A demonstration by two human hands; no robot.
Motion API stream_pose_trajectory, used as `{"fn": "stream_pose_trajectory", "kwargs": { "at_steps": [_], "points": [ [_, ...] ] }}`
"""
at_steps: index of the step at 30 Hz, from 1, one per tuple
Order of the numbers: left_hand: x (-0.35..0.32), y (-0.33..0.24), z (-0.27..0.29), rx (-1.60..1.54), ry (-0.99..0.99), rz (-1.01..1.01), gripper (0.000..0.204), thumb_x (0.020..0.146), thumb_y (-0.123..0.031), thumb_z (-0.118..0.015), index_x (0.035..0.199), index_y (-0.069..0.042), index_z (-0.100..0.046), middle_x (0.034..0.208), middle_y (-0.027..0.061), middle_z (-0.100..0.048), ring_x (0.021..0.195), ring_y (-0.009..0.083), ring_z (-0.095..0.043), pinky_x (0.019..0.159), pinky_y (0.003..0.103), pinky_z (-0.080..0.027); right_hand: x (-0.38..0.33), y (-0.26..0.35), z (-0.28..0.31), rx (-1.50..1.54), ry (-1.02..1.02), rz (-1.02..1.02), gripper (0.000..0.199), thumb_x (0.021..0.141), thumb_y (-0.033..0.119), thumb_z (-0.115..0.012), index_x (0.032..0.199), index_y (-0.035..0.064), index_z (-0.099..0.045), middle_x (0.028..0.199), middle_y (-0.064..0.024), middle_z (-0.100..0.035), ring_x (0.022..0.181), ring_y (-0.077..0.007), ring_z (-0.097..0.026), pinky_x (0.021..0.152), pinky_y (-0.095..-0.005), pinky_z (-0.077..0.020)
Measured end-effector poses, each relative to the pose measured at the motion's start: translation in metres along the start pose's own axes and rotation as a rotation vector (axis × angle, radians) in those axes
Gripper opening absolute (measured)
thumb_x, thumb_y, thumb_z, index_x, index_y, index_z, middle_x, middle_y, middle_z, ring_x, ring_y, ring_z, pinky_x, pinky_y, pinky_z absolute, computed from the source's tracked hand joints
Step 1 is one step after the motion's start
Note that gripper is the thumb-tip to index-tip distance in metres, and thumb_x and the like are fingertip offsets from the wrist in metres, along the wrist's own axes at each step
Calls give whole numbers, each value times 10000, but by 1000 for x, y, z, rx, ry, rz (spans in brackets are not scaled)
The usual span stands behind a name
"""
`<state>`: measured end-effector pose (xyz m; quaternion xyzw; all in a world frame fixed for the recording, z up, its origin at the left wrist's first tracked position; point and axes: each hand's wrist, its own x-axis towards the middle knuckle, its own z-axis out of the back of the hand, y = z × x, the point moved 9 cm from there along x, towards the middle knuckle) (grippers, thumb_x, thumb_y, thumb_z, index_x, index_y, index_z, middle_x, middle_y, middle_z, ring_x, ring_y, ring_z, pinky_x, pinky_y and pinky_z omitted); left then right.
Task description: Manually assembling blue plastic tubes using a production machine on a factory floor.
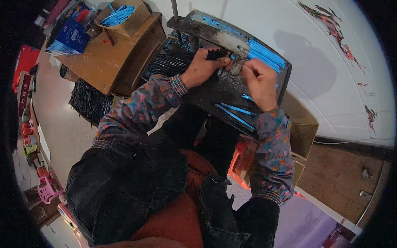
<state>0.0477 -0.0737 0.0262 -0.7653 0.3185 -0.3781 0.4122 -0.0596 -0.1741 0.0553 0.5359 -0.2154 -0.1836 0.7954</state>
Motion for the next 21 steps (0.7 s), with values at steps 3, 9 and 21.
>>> {"fn": "stream_pose_trajectory", "kwargs": {
  "at_steps": [3,9,21],
  "points": [
    [-1,1,6,103,-9,-3,80,850,-2,-585,912,11,-634,815,65,-645,715,110,-571,676,207,-463,5,19,-2,-198,73,180,61,812,61,-588,805,20,-633,673,29,-518,599,-67,-399,560,-201,-344],
    [-2,-6,7,-56,-30,-6,103,850,1,-583,931,12,-645,819,60,-652,727,98,-572,666,198,-461,-4,-1,19,-109,232,-128,75,812,53,-571,808,5,-629,682,8,-533,598,-100,-437,573,-230,-370],
    [-3,-12,-5,-26,1,11,94,871,-49,-576,930,-2,-632,793,21,-625,702,94,-529,691,222,-443,4,-3,7,-897,40,630,115,803,78,-578,814,-20,-637,719,-80,-604,589,-254,-502,595,-344,-431]
  ]
}}
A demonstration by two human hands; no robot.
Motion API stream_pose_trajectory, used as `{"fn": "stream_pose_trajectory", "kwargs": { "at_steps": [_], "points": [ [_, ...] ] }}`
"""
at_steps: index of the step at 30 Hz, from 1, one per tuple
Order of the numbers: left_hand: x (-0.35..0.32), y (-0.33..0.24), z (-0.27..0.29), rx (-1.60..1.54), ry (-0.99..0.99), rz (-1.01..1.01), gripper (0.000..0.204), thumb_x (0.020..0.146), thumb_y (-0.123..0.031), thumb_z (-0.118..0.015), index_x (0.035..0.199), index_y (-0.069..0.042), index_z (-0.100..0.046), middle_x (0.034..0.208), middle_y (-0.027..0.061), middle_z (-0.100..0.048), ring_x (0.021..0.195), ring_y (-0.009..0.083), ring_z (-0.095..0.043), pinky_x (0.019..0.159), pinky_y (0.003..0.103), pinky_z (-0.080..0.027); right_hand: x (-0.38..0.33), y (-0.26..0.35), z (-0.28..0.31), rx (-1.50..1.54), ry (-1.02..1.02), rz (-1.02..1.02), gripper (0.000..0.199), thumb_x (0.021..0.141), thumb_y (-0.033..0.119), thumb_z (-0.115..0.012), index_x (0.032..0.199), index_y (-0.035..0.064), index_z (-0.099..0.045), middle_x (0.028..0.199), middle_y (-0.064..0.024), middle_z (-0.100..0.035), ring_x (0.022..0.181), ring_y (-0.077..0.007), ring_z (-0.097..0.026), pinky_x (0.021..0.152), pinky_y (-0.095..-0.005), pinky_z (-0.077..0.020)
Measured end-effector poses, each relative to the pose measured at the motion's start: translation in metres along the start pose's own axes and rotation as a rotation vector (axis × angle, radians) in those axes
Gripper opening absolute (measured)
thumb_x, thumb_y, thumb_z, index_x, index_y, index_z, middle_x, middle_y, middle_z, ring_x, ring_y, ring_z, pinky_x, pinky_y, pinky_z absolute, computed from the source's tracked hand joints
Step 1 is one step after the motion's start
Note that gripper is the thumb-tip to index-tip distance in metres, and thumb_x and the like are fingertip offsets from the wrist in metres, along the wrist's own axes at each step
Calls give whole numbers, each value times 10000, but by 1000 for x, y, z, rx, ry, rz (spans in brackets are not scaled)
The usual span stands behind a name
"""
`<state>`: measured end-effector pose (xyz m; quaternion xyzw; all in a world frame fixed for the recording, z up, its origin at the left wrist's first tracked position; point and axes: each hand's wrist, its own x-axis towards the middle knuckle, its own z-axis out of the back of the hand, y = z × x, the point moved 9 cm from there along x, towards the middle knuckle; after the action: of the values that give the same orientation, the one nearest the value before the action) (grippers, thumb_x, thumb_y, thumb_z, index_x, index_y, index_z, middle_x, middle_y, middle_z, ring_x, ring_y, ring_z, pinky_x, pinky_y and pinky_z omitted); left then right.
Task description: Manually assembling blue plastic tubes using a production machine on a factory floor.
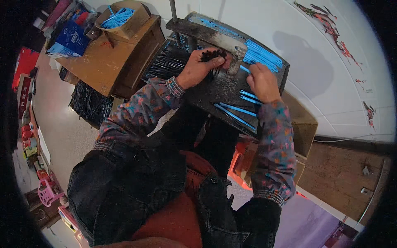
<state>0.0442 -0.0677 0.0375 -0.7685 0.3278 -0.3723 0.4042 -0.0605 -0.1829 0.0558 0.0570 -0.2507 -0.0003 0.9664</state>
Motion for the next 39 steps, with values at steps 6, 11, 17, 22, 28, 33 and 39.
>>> {"fn": "stream_pose_trajectory", "kwargs": {
  "at_steps": [6,11,17,22,28,33,39],
  "points": [
    [-1,-4,4,217,-49,-69,88,850,-22,-570,910,4,-629,788,39,-644,695,91,-551,659,211,-449,2,21,23,643,-36,-446,100,796,54,-584,832,-23,-635,708,-47,-587,582,-184,-472,589,-280,-407],
    [0,-2,1,265,-79,-76,63,838,-14,-566,860,1,-624,781,43,-645,681,91,-550,640,207,-445,-3,12,5,859,-23,-606,81,800,47,-590,812,-23,-630,692,-12,-561,595,-123,-440,581,-231,-374],
    [-2,2,9,214,-94,-54,63,830,-8,-567,822,7,-628,774,42,-641,659,89,-541,632,208,-442,23,18,21,662,20,-344,79,804,45,-597,769,-20,-624,665,11,-534,601,-93,-412,576,-209,-347],
    [-2,-17,6,198,-110,-122,69,825,1,-570,834,14,-636,768,39,-639,657,87,-539,633,209,-446,-2,-14,20,693,166,-323,68,787,53,-600,819,-1,-626,720,-10,-555,615,-130,-443,586,-243,-375],
    [-3,-11,2,335,-87,-98,77,829,10,-576,863,19,-644,782,34,-641,672,87,-543,640,206,-449,8,-1,3,277,-6,88,134,760,83,-587,883,33,-607,861,-58,-581,693,-236,-516,618,-333,-435],
    [3,15,10,186,-38,-45,101,858,-35,-599,945,9,-627,834,45,-643,722,90,-539,706,214,-447,-4,-20,-36,-116,188,45,141,750,105,-569,878,49,-586,949,-91,-577,814,-314,-546,687,-400,-464],
    [-4,0,3,75,-46,-51,113,856,-32,-607,962,4,-621,828,44,-643,720,96,-543,708,215,-453,-2,-2,-2,64,202,-104,84,710,25,-554,792,35,-570,863,-105,-558,804,-318,-523,711,-396,-434]
  ]
}}
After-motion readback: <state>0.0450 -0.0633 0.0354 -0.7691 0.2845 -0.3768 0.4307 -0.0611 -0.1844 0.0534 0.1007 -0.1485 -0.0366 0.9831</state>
